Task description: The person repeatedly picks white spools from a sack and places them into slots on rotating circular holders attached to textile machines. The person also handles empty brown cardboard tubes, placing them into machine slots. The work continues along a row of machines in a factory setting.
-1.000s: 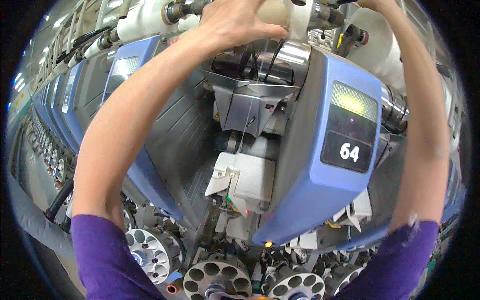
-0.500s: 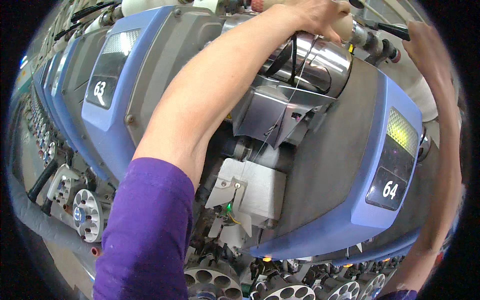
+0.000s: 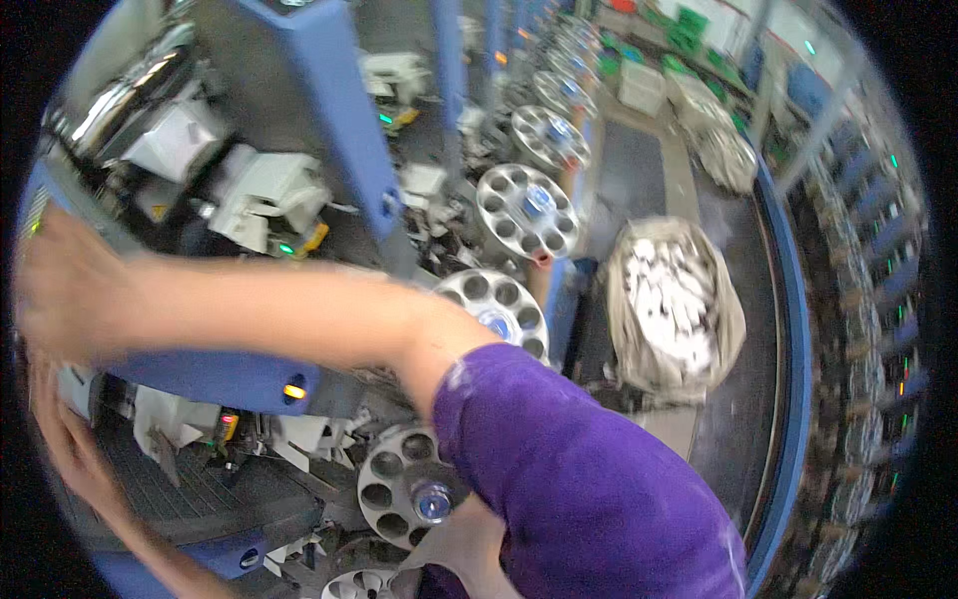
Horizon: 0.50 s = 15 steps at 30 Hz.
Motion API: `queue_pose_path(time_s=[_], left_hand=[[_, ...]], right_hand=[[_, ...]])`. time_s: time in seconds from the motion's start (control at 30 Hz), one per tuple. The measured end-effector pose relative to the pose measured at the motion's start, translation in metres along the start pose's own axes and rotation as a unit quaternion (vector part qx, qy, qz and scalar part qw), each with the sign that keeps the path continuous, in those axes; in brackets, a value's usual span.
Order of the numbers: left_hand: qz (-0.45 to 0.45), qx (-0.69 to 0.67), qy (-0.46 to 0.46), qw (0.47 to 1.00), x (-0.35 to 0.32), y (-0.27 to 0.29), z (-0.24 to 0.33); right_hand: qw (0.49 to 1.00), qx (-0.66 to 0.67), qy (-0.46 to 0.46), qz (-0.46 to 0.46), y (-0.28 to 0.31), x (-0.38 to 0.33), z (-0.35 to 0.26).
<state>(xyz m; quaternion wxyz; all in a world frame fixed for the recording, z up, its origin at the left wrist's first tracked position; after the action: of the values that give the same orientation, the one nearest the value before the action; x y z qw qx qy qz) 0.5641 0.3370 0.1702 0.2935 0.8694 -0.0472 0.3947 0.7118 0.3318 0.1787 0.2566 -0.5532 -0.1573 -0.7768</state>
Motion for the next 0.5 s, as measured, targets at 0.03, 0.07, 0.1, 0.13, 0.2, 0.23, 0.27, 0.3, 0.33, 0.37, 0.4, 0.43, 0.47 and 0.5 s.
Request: queue_pose_path(time_s=[0.03,0.07,0.1,0.13,0.2,0.23,0.27,0.3,0.33,0.37,0.4,0.43,0.47,0.5], left_hand=[[0.007,-0.062,0.021,0.998,-0.048,0.013,0.051],[0.01,-0.121,0.016,0.992,-0.095,0.02,0.099],[0.012,-0.18,0.011,0.984,-0.143,0.025,0.145],[-0.037,-0.237,0.098,0.966,-0.19,0.018,0.17],[-0.051,-0.312,0.429,0.846,-0.29,0.006,0.198],[-0.073,-0.364,0.609,0.701,-0.341,0.006,0.208],[-0.1,-0.341,0.606,0.712,-0.355,0.018,0.222],[-0.125,-0.319,0.599,0.724,-0.358,0.029,0.233],[-0.134,-0.334,0.593,0.72,-0.354,0.039,0.242],[-0.144,-0.349,0.589,0.715,-0.345,0.047,0.254],[-0.154,-0.364,0.584,0.709,-0.333,0.052,0.264],[-0.165,-0.378,0.58,0.703,-0.321,0.057,0.277],[-0.176,-0.392,0.576,0.696,-0.31,0.057,0.291],[-0.195,-0.411,0.576,0.679,-0.3,0.052,0.303]], right_hand=[[0.982,0.143,-0.087,0.091,0.048,-0.059,-0.018],[0.977,0.1,-0.174,0.066,0.074,-0.115,-0.035],[0.964,0.054,-0.26,0.021,0.086,-0.165,-0.05],[0.878,0.126,-0.429,-0.17,0.062,-0.231,-0.054],[0.85,0.146,-0.464,-0.204,0.055,-0.306,-0.09],[0.854,0.124,-0.476,-0.167,0.051,-0.324,-0.098],[0.851,0.11,-0.49,-0.153,0.043,-0.336,-0.105],[0.841,0.108,-0.515,-0.125,0.037,-0.34,-0.108],[0.8,0.115,-0.573,-0.133,0.026,-0.344,-0.107],[0.74,0.125,-0.647,-0.136,0.021,-0.348,-0.106],[0.675,0.14,-0.713,-0.129,0.017,-0.349,-0.103],[0.615,0.175,-0.76,-0.117,0.017,-0.348,-0.104],[0.623,0.142,-0.754,-0.152,0.024,-0.339,-0.1],[0.708,0.094,-0.67,-0.203,0.029,-0.317,-0.093]])
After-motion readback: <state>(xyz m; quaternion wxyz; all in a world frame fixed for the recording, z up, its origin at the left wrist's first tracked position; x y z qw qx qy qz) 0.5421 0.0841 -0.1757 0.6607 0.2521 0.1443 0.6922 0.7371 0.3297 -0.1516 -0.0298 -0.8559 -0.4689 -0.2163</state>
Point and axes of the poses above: each hand's wrist, its own x-axis towards the middle knuckle, its own y-axis out of the back of the hand, z = x × y, the point moved 7 cm from there along x, towards the middle knuckle, and after that the axes turned 6 degrees about x, right-handed, at the moved point
